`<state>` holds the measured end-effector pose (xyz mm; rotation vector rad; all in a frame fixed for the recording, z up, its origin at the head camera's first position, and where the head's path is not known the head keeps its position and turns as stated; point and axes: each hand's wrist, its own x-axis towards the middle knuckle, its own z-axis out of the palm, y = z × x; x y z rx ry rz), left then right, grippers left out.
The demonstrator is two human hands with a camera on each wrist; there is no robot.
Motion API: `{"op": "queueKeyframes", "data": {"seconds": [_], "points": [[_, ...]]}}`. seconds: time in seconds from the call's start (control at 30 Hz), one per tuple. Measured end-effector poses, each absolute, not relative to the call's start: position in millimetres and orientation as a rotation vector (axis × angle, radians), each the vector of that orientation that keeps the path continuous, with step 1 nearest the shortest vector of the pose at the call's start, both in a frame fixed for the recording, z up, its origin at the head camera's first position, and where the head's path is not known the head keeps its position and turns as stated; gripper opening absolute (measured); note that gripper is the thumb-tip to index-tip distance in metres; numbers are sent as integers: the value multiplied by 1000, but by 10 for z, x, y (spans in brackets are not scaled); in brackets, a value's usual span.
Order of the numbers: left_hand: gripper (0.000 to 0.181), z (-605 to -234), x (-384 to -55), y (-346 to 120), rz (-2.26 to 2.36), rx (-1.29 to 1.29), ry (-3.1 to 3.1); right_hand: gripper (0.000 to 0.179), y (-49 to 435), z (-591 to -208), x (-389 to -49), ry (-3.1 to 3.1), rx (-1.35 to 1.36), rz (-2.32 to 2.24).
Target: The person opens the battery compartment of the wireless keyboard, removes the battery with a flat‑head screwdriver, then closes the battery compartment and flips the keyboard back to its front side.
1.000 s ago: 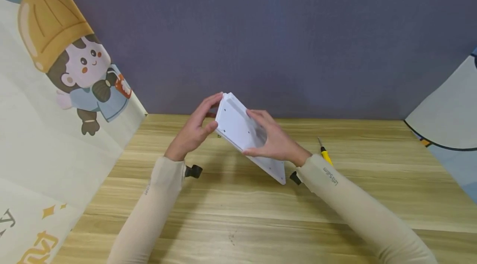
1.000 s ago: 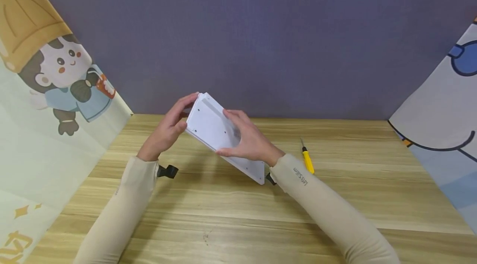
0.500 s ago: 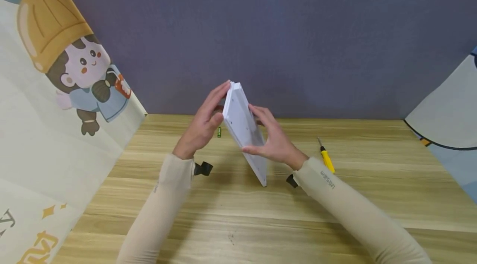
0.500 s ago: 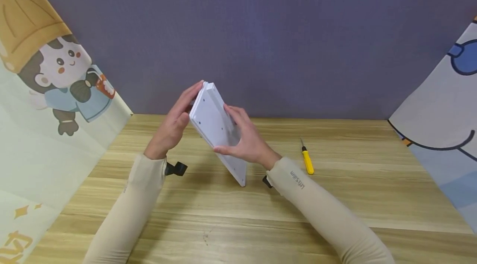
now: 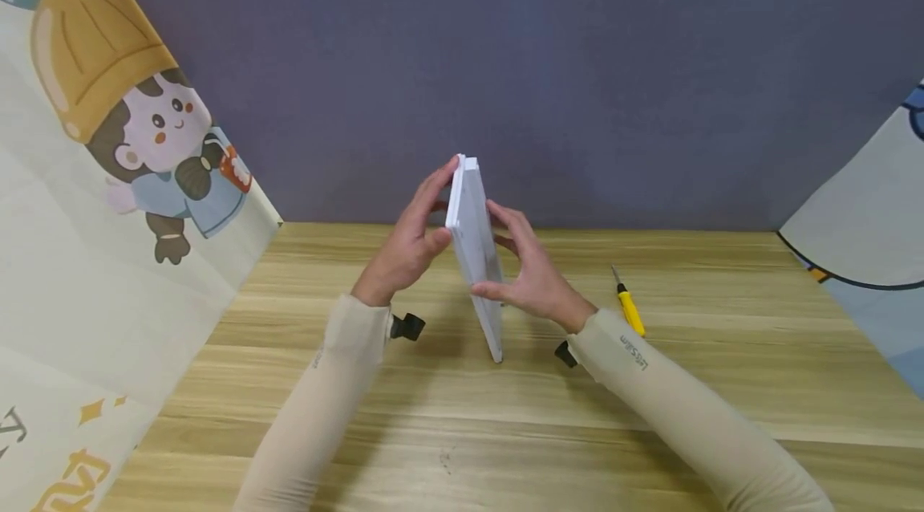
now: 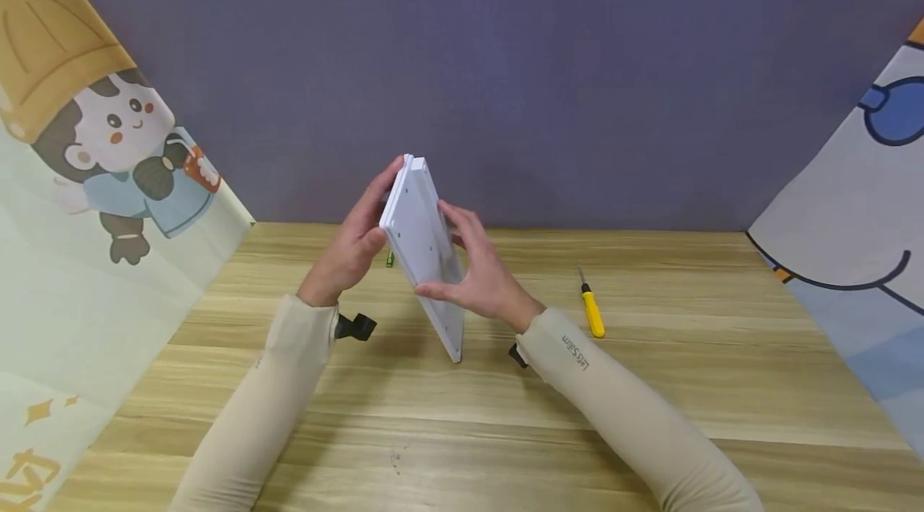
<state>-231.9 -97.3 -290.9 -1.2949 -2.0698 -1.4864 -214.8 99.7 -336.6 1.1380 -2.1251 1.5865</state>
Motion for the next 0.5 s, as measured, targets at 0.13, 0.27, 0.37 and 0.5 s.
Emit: {"op": "queueKeyframes", "data": {"seconds": [0.13, 0.27, 0.37, 0.5], "points": [[106, -2842, -2232, -916, -1482, -1324, -2061, 109, 1010, -3381, -2150, -2101, 1144, 1609], [106, -2822, -2220, -868, -1472, -1341, -2031, 109, 1028, -3400, -2162, -2053, 1154, 1602], [108, -2822, -2227, -840, -1475, -1343, -2015, 109, 1046, -3404, -2177, -2006, 1155, 1585], [107, -2831, -2231, -805, -1491, -1351, -2008, 109, 1067, -3376, -2188, -1962, 1156, 1571]]}}
